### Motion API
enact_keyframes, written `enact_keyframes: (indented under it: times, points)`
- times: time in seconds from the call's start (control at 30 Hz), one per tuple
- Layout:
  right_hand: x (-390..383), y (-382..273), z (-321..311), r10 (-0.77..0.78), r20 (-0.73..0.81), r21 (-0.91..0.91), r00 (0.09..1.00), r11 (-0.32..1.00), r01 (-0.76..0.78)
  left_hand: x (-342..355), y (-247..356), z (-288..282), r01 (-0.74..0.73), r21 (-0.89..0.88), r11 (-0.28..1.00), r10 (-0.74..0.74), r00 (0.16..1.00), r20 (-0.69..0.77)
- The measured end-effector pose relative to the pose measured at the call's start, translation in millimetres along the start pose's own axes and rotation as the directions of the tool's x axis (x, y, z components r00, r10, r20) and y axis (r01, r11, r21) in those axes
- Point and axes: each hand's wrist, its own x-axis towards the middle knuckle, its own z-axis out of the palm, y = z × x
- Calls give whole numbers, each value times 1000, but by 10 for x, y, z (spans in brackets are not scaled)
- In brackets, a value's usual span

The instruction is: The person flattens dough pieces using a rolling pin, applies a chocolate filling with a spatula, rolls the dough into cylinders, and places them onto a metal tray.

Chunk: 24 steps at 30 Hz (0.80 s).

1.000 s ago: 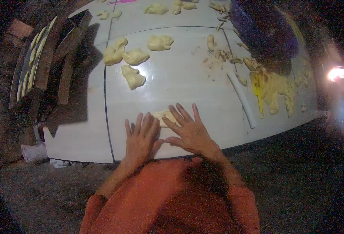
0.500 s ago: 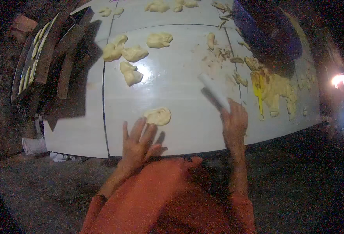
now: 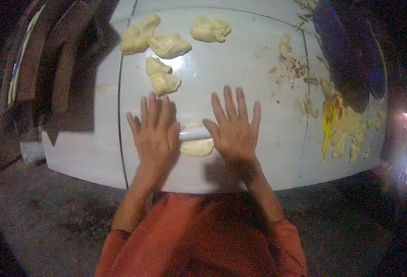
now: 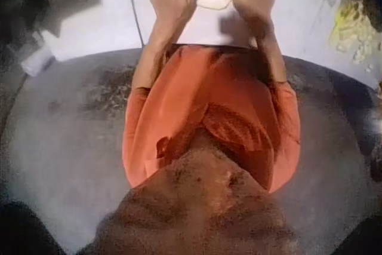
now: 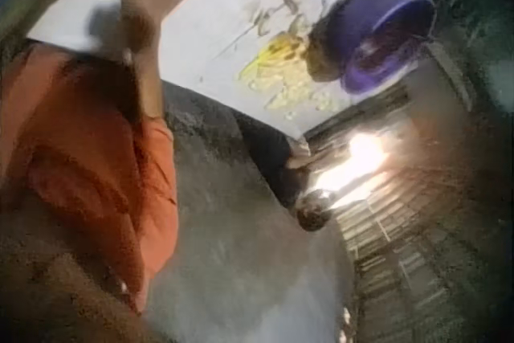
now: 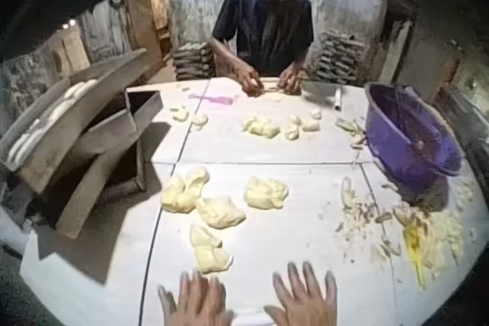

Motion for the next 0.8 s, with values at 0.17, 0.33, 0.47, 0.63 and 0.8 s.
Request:
enact_keyframes:
  times: [0.17,0.33,0.47,0.63,0.8]
  points:
    - [591,94,27,82,-156,-76,984,993,-95,711,-114,102,14,-9,1000,-15,999,-37]
    - [572,215,-427,-239,-86,295,967,921,254,941,-238,168,-122,-1,993,120,978,-169]
    - [110,310,-296,-271,68,263,960,933,245,593,-239,-43,-167,-49,985,163,984,-68]
    - [-184,156,-457,-302,-25,200,953,932,301,255,-67,-265,-285,-62,957,286,958,20]
    - [-487,30,-160,-222,-14,88,975,971,223,-254,11,-102,-222,2,975,221,971,95]
